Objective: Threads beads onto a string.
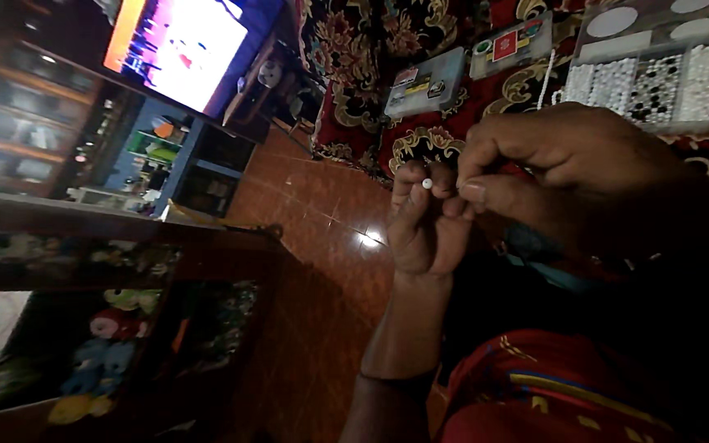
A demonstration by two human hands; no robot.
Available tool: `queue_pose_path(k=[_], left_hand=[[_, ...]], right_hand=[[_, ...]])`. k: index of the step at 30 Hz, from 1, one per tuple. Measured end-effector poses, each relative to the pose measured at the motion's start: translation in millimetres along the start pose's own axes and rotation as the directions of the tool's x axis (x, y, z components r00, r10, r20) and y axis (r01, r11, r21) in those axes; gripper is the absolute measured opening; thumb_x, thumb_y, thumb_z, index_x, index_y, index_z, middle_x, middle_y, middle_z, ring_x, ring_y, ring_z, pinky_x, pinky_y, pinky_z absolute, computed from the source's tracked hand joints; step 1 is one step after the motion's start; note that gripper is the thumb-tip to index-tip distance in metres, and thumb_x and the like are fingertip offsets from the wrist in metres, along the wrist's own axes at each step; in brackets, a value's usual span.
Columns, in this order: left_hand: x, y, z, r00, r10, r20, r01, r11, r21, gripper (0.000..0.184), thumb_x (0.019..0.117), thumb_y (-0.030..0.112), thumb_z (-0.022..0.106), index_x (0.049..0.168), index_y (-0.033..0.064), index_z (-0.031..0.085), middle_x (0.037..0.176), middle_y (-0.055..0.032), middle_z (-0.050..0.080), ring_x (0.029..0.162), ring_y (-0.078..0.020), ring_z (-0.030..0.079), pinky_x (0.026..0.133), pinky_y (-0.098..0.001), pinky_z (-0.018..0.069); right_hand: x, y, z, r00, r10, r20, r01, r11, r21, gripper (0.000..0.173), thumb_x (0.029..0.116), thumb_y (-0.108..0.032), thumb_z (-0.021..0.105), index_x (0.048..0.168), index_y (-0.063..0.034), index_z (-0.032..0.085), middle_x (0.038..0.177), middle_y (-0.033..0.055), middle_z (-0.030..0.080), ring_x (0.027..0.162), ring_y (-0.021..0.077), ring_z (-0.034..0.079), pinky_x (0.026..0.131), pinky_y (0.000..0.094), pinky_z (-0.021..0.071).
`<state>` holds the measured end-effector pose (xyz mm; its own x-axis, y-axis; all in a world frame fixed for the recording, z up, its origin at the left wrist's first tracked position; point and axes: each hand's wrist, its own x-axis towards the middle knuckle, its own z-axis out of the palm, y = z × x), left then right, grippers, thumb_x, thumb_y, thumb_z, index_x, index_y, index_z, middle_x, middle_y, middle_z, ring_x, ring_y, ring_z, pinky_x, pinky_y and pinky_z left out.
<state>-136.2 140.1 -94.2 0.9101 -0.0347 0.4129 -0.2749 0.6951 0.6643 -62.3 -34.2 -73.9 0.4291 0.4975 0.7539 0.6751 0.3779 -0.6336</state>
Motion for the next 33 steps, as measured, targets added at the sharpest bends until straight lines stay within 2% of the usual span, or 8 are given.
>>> queue_pose_path(k=[12, 17, 25, 28, 31, 33], left_hand=[[-1.7, 2.0, -1.2, 0.999, -0.002, 0.044, 0.002, 1.0, 0.006, 0.006, 0.0948, 0.017, 0.071, 0.098, 0.0139, 0.067, 0.083, -0.0003, 0.066, 0.071, -0.0101, 0.063, 0.066, -0.0264, 0.0541], [-0.9, 2.1, -2.4, 0.996, -0.007, 0.084, 0.008, 1.0, -0.004, 0.007, 0.0956, 0.017, 0.07, 0.101, 0.0134, 0.066, 0.083, -0.0011, 0.067, 0.073, -0.0116, 0.065, 0.068, -0.0287, 0.0557], [2.0, 3.3, -0.6, 0.996, 0.0, 0.091, -0.003, 1.0, 0.031, 0.006, 0.0955, 0.018, 0.069, 0.096, 0.0117, 0.069, 0.084, -0.0023, 0.066, 0.071, -0.0118, 0.063, 0.064, -0.0277, 0.0546], [2.6, 3.2, -0.7, 0.996, -0.002, 0.093, 0.0, 1.0, 0.029, 0.007, 0.0963, 0.017, 0.068, 0.098, 0.0115, 0.069, 0.086, -0.0031, 0.066, 0.072, -0.0123, 0.064, 0.064, -0.0275, 0.055], [2.2, 3.4, -1.6, 0.996, -0.014, 0.085, 0.013, 1.0, 0.012, 0.01, 0.0965, 0.017, 0.067, 0.106, 0.0119, 0.068, 0.085, -0.0029, 0.067, 0.073, -0.0129, 0.065, 0.067, -0.0284, 0.0558], [2.1, 3.6, -1.6, 0.996, -0.017, 0.085, 0.016, 1.0, 0.012, 0.01, 0.096, 0.016, 0.067, 0.105, 0.0115, 0.067, 0.084, -0.0028, 0.066, 0.072, -0.0128, 0.065, 0.066, -0.0283, 0.0555]], right_hand=[[-0.4, -2.1, 1.0, 0.999, 0.051, -0.003, -0.051, 0.997, 0.056, 0.013, 0.1021, -0.016, 0.054, 0.095, -0.0128, 0.065, 0.085, -0.0092, 0.065, 0.074, -0.0056, 0.063, 0.062, 0.0105, 0.0543], [-1.2, -3.0, 0.1, 0.999, 0.039, 0.008, -0.04, 0.993, 0.107, 0.013, 0.1034, -0.016, 0.054, 0.097, -0.0113, 0.065, 0.084, -0.0079, 0.066, 0.073, -0.0036, 0.063, 0.06, 0.0118, 0.0552], [-1.0, -3.7, -0.5, 1.0, 0.028, 0.004, -0.028, 0.99, 0.14, 0.013, 0.1037, -0.015, 0.054, 0.097, -0.0099, 0.064, 0.086, -0.0063, 0.067, 0.074, -0.001, 0.066, 0.062, 0.0146, 0.0587], [-1.1, -3.5, -0.7, 1.0, 0.027, 0.0, -0.027, 0.991, 0.131, 0.014, 0.1038, -0.015, 0.054, 0.097, -0.0098, 0.065, 0.084, -0.0065, 0.066, 0.071, -0.0017, 0.064, 0.059, 0.0133, 0.056], [-1.0, -3.0, -0.1, 1.0, 0.019, 0.001, -0.019, 0.991, 0.132, 0.013, 0.1034, -0.014, 0.054, 0.097, -0.0099, 0.064, 0.084, -0.0068, 0.067, 0.073, -0.0017, 0.065, 0.061, 0.0136, 0.0571], [-0.8, -2.5, 0.5, 1.0, 0.011, 0.0, -0.011, 0.991, 0.135, 0.013, 0.1037, -0.015, 0.054, 0.097, -0.0093, 0.065, 0.085, -0.0064, 0.067, 0.074, -0.0013, 0.065, 0.062, 0.0139, 0.0578]])
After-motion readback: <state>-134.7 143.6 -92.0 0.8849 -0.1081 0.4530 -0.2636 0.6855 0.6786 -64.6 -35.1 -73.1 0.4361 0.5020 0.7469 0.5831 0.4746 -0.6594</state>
